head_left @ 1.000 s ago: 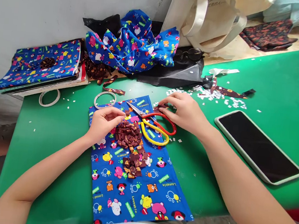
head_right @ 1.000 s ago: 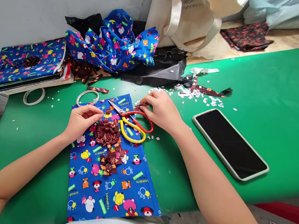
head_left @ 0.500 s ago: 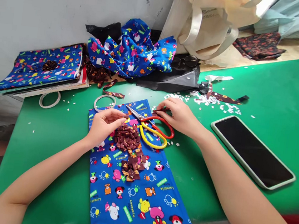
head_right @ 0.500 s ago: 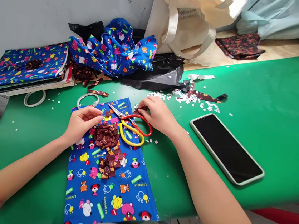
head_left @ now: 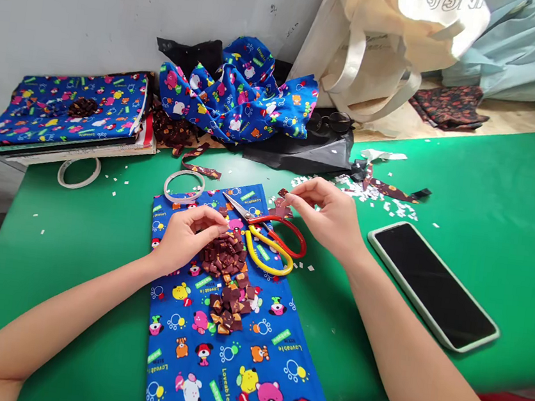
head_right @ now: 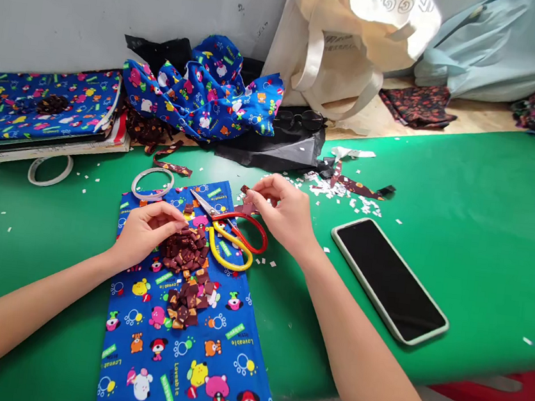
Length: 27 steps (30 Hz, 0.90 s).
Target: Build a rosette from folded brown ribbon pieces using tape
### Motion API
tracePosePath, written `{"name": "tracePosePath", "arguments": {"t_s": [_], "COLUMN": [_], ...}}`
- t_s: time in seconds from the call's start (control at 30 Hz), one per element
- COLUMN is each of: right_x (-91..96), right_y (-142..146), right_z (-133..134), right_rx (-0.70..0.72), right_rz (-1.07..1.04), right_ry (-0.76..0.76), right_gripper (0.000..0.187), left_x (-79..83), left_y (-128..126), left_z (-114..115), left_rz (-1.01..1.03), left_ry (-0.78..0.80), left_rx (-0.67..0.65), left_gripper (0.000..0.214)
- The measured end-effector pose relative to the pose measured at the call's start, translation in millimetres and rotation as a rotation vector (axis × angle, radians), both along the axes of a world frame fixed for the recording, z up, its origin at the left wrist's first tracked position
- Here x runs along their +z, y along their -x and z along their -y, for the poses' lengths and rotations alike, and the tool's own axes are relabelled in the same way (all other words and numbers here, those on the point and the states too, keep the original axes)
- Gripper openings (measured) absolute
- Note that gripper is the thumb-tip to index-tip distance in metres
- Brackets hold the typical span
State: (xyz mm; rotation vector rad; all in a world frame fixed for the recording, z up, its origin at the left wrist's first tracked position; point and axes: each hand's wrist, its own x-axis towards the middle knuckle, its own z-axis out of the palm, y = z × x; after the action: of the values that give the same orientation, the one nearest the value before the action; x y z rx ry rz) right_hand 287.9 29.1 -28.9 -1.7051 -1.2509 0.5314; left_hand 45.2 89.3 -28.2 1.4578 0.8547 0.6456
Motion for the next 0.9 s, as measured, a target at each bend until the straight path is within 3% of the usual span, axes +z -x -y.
{"name": "tracePosePath", "arguments": {"t_s": [0.17,0.27,0.47,0.67,0.9], "right_x": [11.7,13.3,1.3,-5.0,-0.6], "right_y": [28,52,82,83,84], "right_z": [10,17,23,22,23], "right_rx": [0.104,0.149,0.155,0.21,0.204], "right_rz": [-0.314,-0.388,-0.19,-0.229,0.042], "right_ry": [0.045,0.03,-0.055,-0.051,-0.166], "right_gripper": [0.03,0.023,0.01,0.01,0.019], "left_x": [-2.1,-0.8,1.6,0.8,1.0], "left_y": [1,0,-1,-2,-3], "left_z": [2,2,3,3,3], "left_rz": [-0.01,-0.002,0.024,0.027,0.038], "left_ry": [-0.03,-0.033,-0.028,0.0,0.002], "left_rx": [-0.022,-0.02,-0.042,-0.017,0.005], "left_gripper": [0.015,0.014,0.012,0.015,0.014]}}
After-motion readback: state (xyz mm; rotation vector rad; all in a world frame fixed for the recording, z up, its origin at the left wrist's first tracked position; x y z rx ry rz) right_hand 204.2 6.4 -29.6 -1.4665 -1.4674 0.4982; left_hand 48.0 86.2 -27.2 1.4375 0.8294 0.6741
